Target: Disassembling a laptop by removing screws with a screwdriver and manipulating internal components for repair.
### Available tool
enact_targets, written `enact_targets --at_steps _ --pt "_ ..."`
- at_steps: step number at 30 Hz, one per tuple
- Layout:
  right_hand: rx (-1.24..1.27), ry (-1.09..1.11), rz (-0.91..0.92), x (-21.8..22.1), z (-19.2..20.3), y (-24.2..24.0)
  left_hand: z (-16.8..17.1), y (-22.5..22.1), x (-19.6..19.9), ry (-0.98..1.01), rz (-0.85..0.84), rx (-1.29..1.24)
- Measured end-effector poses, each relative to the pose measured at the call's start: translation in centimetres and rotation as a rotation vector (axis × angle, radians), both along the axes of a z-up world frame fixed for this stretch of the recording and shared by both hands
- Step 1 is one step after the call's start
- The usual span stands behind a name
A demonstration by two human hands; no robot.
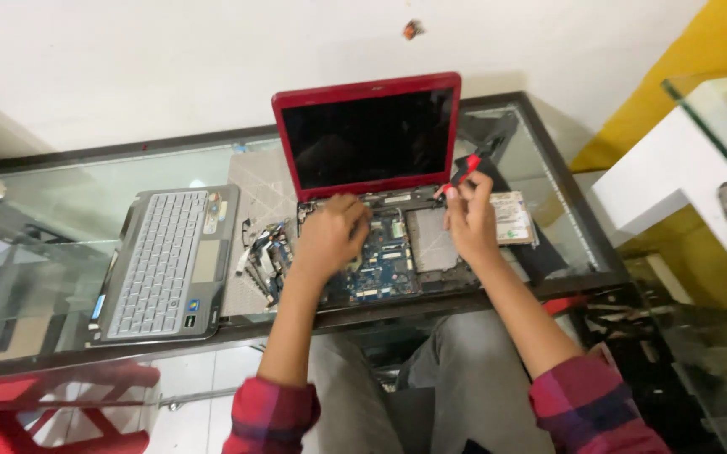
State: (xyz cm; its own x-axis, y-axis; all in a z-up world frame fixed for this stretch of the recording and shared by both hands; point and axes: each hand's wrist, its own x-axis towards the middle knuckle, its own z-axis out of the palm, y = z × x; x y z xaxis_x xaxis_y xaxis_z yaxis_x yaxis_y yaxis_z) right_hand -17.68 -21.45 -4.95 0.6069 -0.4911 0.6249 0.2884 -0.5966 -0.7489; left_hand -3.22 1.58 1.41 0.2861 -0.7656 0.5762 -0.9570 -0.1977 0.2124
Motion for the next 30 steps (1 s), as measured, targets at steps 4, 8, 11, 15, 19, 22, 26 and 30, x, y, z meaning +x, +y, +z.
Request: enact_targets --at_steps 4,8,11,15,19,22,26,30 --pt "-0.033 0.010 -0.023 -0.6 2.2 0.9 -1.6 1.2 -5.0 0.143 -0.023 -0.051" --pt "-0.083 0.014 -0.056 -0.4 0.9 0.0 -0.7 2.4 -9.0 0.094 -0.064 -0.058" --pt "-0.080 0.010 -0.061 -0.3 0.1 -0.1 -0.3 2.6 -9.6 0.085 -0.021 -0.079" --pt "-0.066 -0.026 -0.060 -0.7 2.1 0.8 -0.2 2.6 -9.9 0.097 -0.039 -0.042" --pt "-0.068 -0.044 -0.054 -0.5 1.9 0.5 -1.8 2.2 -9.5 0.014 -0.037 -0.105" --pt "-0.056 -0.092 -0.085 -0.9 1.9 0.7 -3.6 2.1 -9.4 -0.171 0.105 -0.267" --pt "0.026 -0.148 -0.085 -2.0 4.4 2.3 -2.6 2.4 -9.8 -0.179 0.262 -0.368" --pt "0.164 -0.091 0.052 -4.3 5.5 5.6 -4.3 1.6 -8.9 -0.190 0.244 -0.351"
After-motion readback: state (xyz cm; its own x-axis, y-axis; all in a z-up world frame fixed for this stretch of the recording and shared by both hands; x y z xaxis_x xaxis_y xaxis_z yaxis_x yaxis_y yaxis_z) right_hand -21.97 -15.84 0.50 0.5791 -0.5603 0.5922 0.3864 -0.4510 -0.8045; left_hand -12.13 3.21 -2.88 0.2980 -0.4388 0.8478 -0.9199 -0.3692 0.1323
